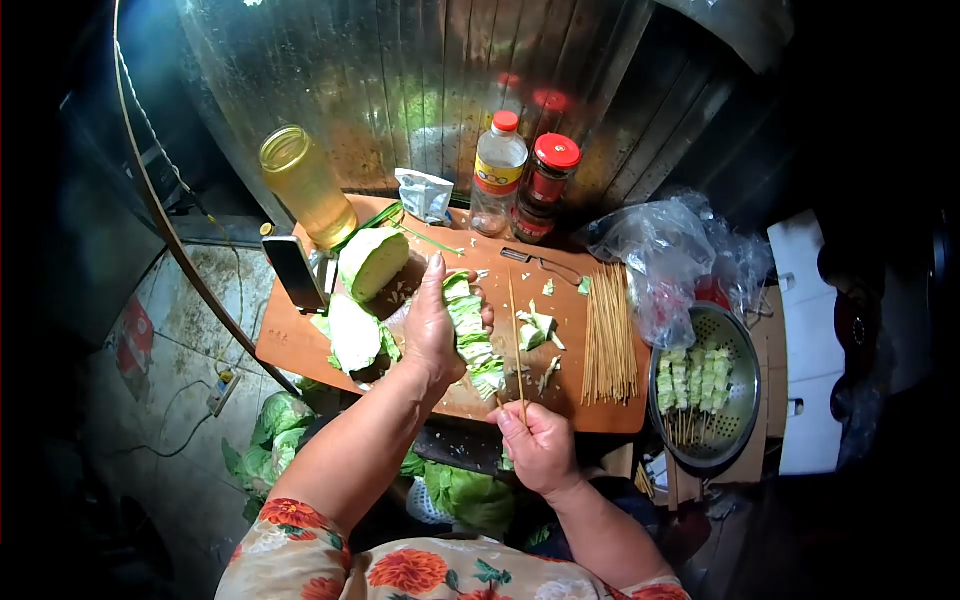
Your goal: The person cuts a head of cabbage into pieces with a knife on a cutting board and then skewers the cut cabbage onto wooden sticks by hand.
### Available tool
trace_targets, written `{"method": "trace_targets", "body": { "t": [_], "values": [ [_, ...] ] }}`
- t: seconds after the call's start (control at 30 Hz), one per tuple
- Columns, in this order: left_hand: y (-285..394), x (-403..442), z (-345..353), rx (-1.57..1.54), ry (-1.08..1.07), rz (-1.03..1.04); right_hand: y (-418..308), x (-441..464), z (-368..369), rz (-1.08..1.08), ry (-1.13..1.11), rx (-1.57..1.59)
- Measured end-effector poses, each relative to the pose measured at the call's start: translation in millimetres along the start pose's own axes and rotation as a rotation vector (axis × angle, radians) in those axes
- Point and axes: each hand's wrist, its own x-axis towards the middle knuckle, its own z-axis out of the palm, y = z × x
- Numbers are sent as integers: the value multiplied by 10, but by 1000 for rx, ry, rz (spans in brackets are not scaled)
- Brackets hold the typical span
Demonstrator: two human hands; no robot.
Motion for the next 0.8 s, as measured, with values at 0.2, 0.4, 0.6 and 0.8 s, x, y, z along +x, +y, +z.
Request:
{"method": "trace_targets", "body": {
  "t": [0.2,0.4,0.6,0.8],
  "values": [
    [-66,-15,-1,-28,31,-22,-87,-37,48,29,21,99],
    [-115,-59,47,-27,36,-54,-145,-26,74,187,18,317],
    [-189,-106,84,33,89,-71,-132,-6,9,180,-4,316],
    [-188,-80,71,98,103,-19,-199,5,-123,292,-102,245]
  ]
}}
